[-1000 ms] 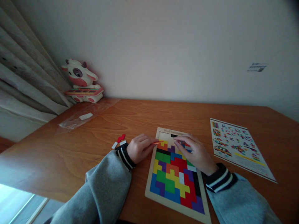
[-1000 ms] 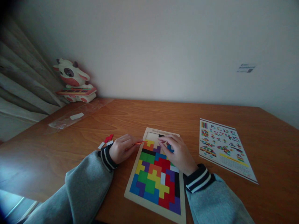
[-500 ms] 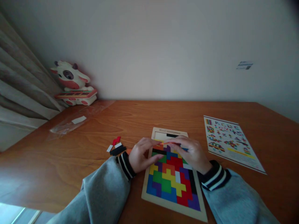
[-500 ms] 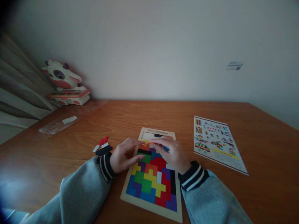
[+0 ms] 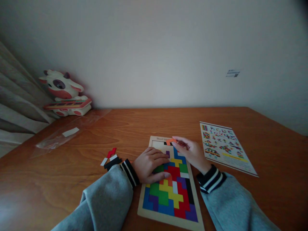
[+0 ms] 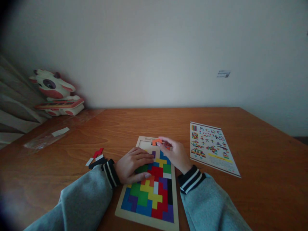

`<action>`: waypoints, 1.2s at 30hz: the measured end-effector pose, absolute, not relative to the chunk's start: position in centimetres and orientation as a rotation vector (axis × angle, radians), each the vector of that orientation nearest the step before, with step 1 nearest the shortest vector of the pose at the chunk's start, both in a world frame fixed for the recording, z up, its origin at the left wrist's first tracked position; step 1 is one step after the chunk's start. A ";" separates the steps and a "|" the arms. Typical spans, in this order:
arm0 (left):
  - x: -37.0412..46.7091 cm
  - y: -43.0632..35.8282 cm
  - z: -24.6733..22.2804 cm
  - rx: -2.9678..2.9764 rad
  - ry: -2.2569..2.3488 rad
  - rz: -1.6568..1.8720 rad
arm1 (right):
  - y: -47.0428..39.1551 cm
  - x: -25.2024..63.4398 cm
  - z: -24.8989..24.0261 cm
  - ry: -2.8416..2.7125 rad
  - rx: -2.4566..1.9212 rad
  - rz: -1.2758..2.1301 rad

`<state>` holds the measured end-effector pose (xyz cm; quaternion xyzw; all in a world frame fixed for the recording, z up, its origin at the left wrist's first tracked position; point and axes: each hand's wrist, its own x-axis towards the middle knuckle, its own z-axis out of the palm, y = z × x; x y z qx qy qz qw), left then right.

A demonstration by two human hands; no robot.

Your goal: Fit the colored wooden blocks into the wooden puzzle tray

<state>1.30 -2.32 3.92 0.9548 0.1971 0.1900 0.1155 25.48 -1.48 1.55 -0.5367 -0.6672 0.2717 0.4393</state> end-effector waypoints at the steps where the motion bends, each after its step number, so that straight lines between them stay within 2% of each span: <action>1: 1.4 -2.2 3.8 2.800 0.570 0.570 | -1.5 25.4 1.6 -1.710 -1.323 0.627; 19: 1.3 -2.6 3.1 2.839 0.616 0.609 | -2.1 25.4 2.4 -2.343 -1.267 -0.106; 24: 1.4 -2.7 3.1 2.850 0.528 0.592 | -2.2 25.2 2.6 -2.351 -1.260 -0.125; 31: 1.2 -2.9 3.2 2.818 0.636 0.557 | -2.0 25.5 2.3 -2.340 -1.238 -0.091; 36: 1.1 -3.0 3.4 2.817 0.671 0.508 | -2.1 25.4 2.6 -2.282 -1.240 0.033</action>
